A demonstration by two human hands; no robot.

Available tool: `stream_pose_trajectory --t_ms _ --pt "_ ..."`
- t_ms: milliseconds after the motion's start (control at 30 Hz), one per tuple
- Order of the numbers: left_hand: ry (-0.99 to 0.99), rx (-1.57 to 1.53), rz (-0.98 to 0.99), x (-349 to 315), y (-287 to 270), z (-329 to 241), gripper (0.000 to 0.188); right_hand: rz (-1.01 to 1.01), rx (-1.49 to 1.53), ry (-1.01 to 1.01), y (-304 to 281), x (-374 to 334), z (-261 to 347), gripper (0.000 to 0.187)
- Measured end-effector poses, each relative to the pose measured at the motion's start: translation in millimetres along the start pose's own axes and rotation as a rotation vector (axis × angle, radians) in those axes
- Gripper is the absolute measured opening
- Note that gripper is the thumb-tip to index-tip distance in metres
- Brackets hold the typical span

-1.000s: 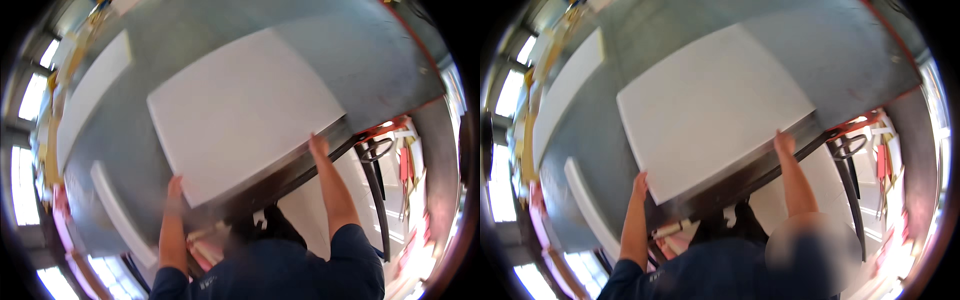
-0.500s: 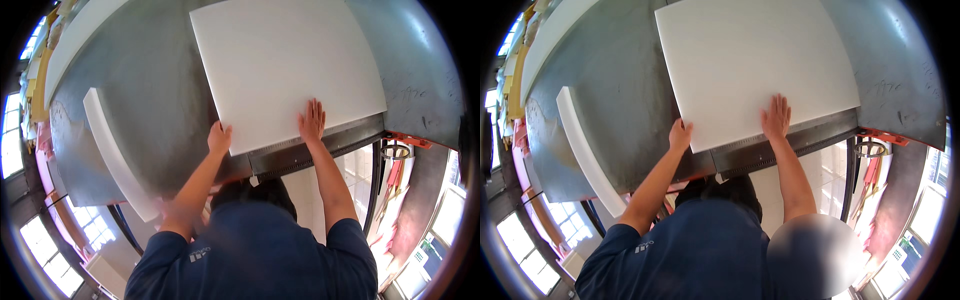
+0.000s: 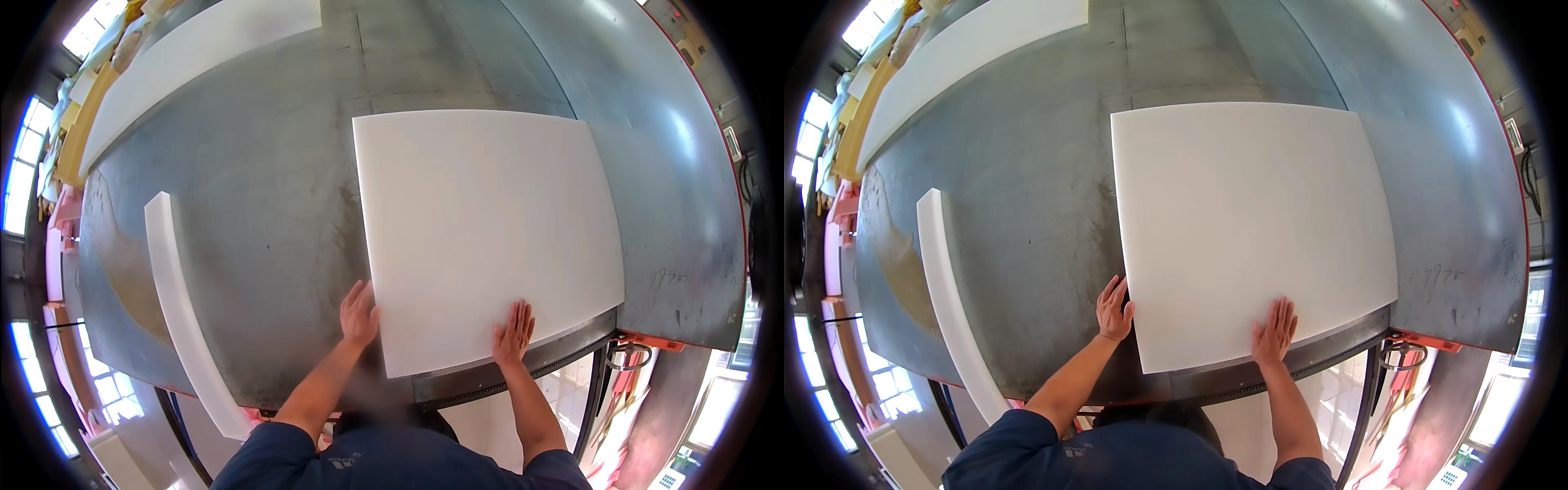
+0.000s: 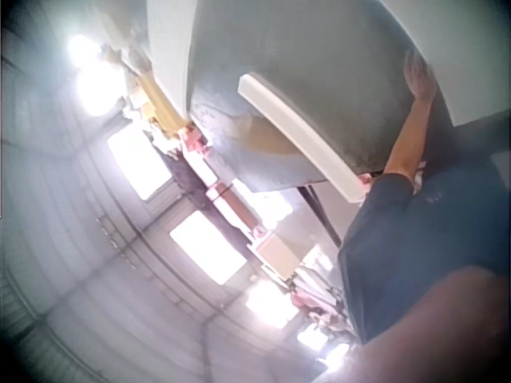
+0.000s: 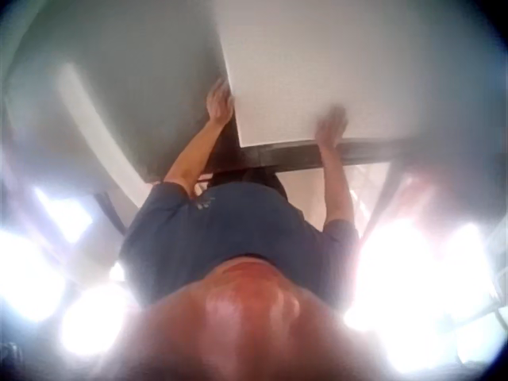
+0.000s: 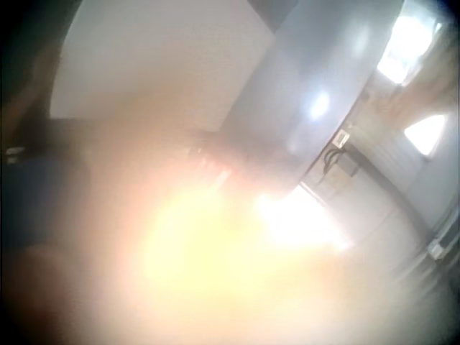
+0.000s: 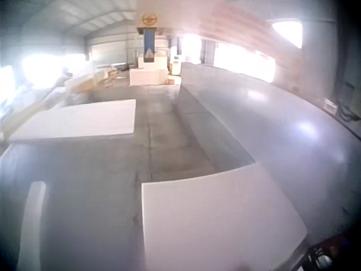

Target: The person places white foam sheets onto a guillotine-style cutting machine, aligns them against the guide, and cuts them into smaller pieces. The cut pieces are then moved aside, and the process is repeated with additional sheets.

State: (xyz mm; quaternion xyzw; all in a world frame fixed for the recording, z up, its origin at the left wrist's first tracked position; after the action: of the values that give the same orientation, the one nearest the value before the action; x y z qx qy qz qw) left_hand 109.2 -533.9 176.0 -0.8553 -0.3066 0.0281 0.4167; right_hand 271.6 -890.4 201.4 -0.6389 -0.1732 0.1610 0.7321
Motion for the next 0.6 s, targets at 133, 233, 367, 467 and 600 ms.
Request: stream_pose_trajectory --t_ms 133,233,367,467,600 --pt "0.016 0.013 0.0 3 3 -2 0.051 -0.004 0.008 -0.002 1 4 -3 0.07" --pt "0.051 0.002 -0.033 9 7 -5 0.051 -0.005 0.018 0.001 3 7 -9 0.07" --pt "0.121 0.007 -0.138 15 15 -16 0.046 0.011 0.036 0.038 5 7 -21 0.071" --pt "0.177 -0.11 -0.164 18 10 -26 0.045 -0.004 0.1 -0.006 -3 8 -23 0.067" --pt "0.134 0.1 -0.138 -3 25 -12 0.049 -0.128 0.129 -0.039 0 -39 -36 0.064"
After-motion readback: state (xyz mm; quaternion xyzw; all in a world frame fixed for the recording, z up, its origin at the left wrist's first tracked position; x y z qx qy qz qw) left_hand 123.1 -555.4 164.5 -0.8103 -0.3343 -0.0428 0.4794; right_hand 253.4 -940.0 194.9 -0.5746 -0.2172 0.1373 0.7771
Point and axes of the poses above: each hand's wrist, its own x-axis towards the middle knuckle, its own y-axis out of the palm, z = x × y, the point moved 2 cm from there along x, towards the middle knuckle, and after that the axes turned 3 degrees about -z, right-handed, at the moved point
